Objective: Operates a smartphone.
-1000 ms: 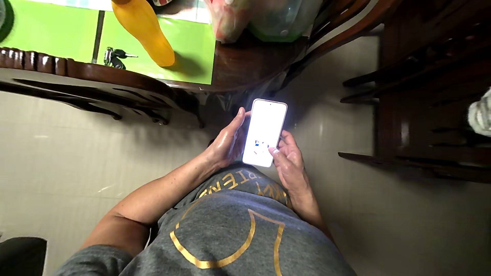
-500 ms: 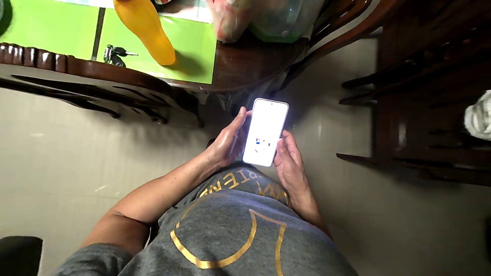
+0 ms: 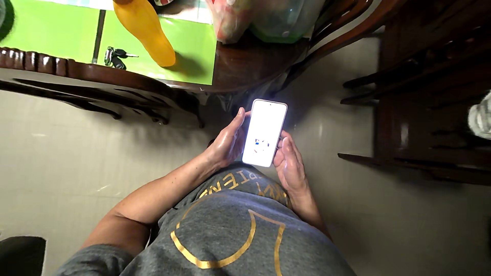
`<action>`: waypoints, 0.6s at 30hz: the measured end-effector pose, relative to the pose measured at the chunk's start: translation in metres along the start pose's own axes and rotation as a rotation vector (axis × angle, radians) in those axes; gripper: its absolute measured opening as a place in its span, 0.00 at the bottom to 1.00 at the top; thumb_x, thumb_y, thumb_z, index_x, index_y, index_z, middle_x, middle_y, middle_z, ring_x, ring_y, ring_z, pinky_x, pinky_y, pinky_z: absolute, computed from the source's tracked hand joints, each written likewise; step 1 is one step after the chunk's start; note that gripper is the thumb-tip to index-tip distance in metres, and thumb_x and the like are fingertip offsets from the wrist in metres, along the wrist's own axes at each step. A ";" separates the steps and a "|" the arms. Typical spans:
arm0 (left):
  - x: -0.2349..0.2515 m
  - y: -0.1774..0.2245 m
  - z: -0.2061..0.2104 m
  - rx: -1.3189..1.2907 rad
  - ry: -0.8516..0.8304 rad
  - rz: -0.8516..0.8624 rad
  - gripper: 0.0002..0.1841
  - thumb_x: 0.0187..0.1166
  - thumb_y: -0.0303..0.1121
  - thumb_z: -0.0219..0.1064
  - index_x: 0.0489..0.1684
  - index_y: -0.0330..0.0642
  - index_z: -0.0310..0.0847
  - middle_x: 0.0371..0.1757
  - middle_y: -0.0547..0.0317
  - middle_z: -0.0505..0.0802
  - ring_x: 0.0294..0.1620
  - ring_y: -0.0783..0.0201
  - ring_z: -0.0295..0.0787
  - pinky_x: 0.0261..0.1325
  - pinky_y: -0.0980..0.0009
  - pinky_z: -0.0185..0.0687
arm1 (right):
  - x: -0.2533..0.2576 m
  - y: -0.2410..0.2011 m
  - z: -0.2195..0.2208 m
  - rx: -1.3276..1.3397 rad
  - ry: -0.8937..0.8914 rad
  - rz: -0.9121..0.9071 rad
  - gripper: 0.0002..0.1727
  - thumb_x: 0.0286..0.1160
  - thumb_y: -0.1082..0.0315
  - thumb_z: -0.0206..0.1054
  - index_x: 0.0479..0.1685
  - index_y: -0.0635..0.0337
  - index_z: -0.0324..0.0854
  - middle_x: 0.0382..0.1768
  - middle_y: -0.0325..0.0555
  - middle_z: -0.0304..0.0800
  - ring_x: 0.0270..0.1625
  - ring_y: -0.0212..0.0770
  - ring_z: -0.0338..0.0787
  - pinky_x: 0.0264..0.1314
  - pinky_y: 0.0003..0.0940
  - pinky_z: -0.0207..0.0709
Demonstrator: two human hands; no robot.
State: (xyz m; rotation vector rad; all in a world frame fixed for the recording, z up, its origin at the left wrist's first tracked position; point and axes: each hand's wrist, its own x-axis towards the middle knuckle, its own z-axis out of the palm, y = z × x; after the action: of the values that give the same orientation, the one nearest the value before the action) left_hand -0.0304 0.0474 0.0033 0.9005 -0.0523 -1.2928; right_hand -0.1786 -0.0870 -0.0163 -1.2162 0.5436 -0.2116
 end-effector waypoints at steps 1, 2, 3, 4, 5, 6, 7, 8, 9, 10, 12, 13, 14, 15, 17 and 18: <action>0.000 0.000 0.000 0.006 0.002 -0.001 0.35 0.89 0.66 0.32 0.85 0.59 0.66 0.66 0.54 0.90 0.58 0.59 0.92 0.54 0.60 0.91 | 0.000 0.000 -0.001 -0.008 -0.010 -0.001 0.28 0.91 0.49 0.47 0.82 0.53 0.64 0.65 0.47 0.86 0.65 0.42 0.89 0.66 0.43 0.85; 0.000 0.000 -0.001 0.010 0.008 -0.004 0.35 0.89 0.66 0.32 0.85 0.60 0.66 0.66 0.54 0.90 0.58 0.59 0.92 0.54 0.60 0.91 | 0.000 0.001 -0.002 -0.022 -0.019 0.002 0.26 0.89 0.57 0.48 0.83 0.53 0.63 0.65 0.47 0.85 0.64 0.41 0.89 0.66 0.43 0.85; 0.001 0.001 -0.001 0.014 0.018 -0.009 0.35 0.89 0.67 0.32 0.86 0.60 0.65 0.66 0.54 0.90 0.58 0.59 0.92 0.53 0.60 0.91 | 0.000 0.001 -0.003 -0.039 -0.019 0.008 0.28 0.84 0.65 0.51 0.85 0.53 0.62 0.64 0.47 0.86 0.63 0.40 0.89 0.65 0.41 0.85; 0.001 0.001 -0.001 0.017 0.023 -0.013 0.35 0.88 0.67 0.32 0.86 0.60 0.65 0.66 0.54 0.90 0.59 0.59 0.92 0.54 0.60 0.91 | -0.001 0.001 -0.004 -0.058 -0.022 0.017 0.31 0.79 0.71 0.53 0.86 0.54 0.60 0.65 0.47 0.86 0.62 0.39 0.89 0.64 0.39 0.85; 0.001 0.001 -0.001 0.018 0.026 -0.013 0.36 0.88 0.67 0.33 0.86 0.60 0.65 0.66 0.54 0.90 0.58 0.60 0.92 0.54 0.60 0.91 | -0.001 0.000 -0.003 -0.075 -0.023 0.023 0.36 0.73 0.75 0.54 0.87 0.55 0.59 0.66 0.47 0.86 0.62 0.39 0.90 0.63 0.37 0.86; 0.001 0.002 -0.002 0.017 0.027 -0.012 0.35 0.88 0.67 0.33 0.86 0.60 0.65 0.66 0.54 0.90 0.59 0.60 0.92 0.54 0.60 0.91 | -0.001 0.000 -0.003 -0.080 -0.025 0.029 0.39 0.67 0.77 0.55 0.87 0.55 0.58 0.67 0.47 0.85 0.62 0.39 0.90 0.61 0.37 0.87; 0.002 0.002 -0.002 0.015 0.028 -0.011 0.35 0.88 0.67 0.33 0.85 0.60 0.65 0.66 0.54 0.90 0.58 0.60 0.92 0.53 0.60 0.91 | -0.001 0.000 -0.003 -0.077 -0.032 0.034 0.42 0.63 0.79 0.55 0.88 0.55 0.57 0.68 0.48 0.84 0.63 0.39 0.89 0.62 0.37 0.87; 0.002 0.003 -0.002 0.014 0.027 -0.011 0.35 0.88 0.67 0.33 0.85 0.59 0.66 0.65 0.54 0.90 0.58 0.60 0.92 0.53 0.61 0.91 | -0.001 0.000 -0.004 -0.070 -0.039 0.037 0.43 0.61 0.80 0.55 0.88 0.55 0.56 0.69 0.49 0.84 0.64 0.40 0.89 0.62 0.38 0.87; 0.002 0.004 -0.003 0.014 0.024 -0.012 0.35 0.89 0.66 0.33 0.85 0.59 0.66 0.65 0.54 0.90 0.57 0.60 0.92 0.52 0.61 0.91 | 0.000 0.001 -0.003 -0.065 -0.040 0.038 0.44 0.60 0.80 0.55 0.88 0.55 0.56 0.69 0.49 0.84 0.64 0.40 0.89 0.62 0.38 0.87; 0.003 0.005 -0.003 0.013 0.020 -0.012 0.35 0.89 0.66 0.33 0.85 0.59 0.66 0.65 0.54 0.90 0.57 0.60 0.92 0.52 0.61 0.91 | 0.000 0.001 -0.003 -0.064 -0.040 0.038 0.44 0.61 0.80 0.55 0.88 0.55 0.56 0.69 0.49 0.83 0.64 0.41 0.89 0.62 0.39 0.87; 0.003 0.006 -0.004 0.016 0.008 -0.011 0.35 0.89 0.66 0.32 0.84 0.59 0.67 0.64 0.54 0.90 0.56 0.61 0.92 0.51 0.62 0.91 | 0.003 0.003 -0.003 -0.076 -0.021 0.038 0.42 0.63 0.79 0.55 0.87 0.54 0.58 0.68 0.49 0.85 0.62 0.41 0.90 0.60 0.39 0.87; 0.004 0.007 -0.004 0.023 0.008 -0.011 0.35 0.89 0.66 0.32 0.83 0.59 0.68 0.63 0.55 0.91 0.54 0.61 0.93 0.49 0.62 0.92 | 0.004 0.003 -0.002 -0.073 -0.002 0.042 0.40 0.64 0.79 0.54 0.86 0.54 0.59 0.67 0.49 0.85 0.61 0.41 0.90 0.59 0.40 0.87; 0.004 0.008 -0.005 0.028 0.003 -0.012 0.35 0.89 0.66 0.32 0.83 0.59 0.68 0.63 0.55 0.91 0.55 0.61 0.93 0.49 0.62 0.92 | 0.005 0.003 0.000 -0.060 0.021 0.049 0.38 0.66 0.79 0.53 0.85 0.55 0.61 0.66 0.50 0.86 0.60 0.42 0.90 0.59 0.40 0.87; 0.004 0.008 -0.006 0.029 -0.001 -0.013 0.35 0.89 0.66 0.31 0.84 0.59 0.67 0.64 0.54 0.91 0.56 0.60 0.92 0.50 0.61 0.91 | 0.006 0.003 0.002 -0.046 0.044 0.059 0.35 0.70 0.79 0.51 0.84 0.55 0.61 0.64 0.49 0.87 0.59 0.40 0.91 0.59 0.40 0.87; 0.005 0.010 -0.008 0.024 -0.001 -0.011 0.35 0.89 0.65 0.32 0.84 0.58 0.67 0.64 0.54 0.90 0.57 0.60 0.92 0.53 0.61 0.91 | 0.008 0.002 0.005 -0.016 0.060 0.060 0.30 0.78 0.75 0.47 0.83 0.54 0.63 0.60 0.47 0.88 0.58 0.39 0.91 0.59 0.40 0.87; 0.005 0.010 -0.008 0.022 0.004 -0.012 0.35 0.89 0.66 0.32 0.84 0.58 0.67 0.64 0.55 0.91 0.57 0.61 0.92 0.53 0.61 0.91 | 0.009 0.002 0.006 -0.005 0.060 0.058 0.28 0.81 0.73 0.46 0.82 0.54 0.63 0.59 0.46 0.88 0.58 0.39 0.91 0.60 0.40 0.87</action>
State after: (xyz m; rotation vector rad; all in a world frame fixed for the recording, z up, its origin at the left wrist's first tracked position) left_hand -0.0164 0.0477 0.0016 0.9232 -0.0584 -1.3039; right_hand -0.1677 -0.0851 -0.0188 -1.2000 0.6304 -0.1982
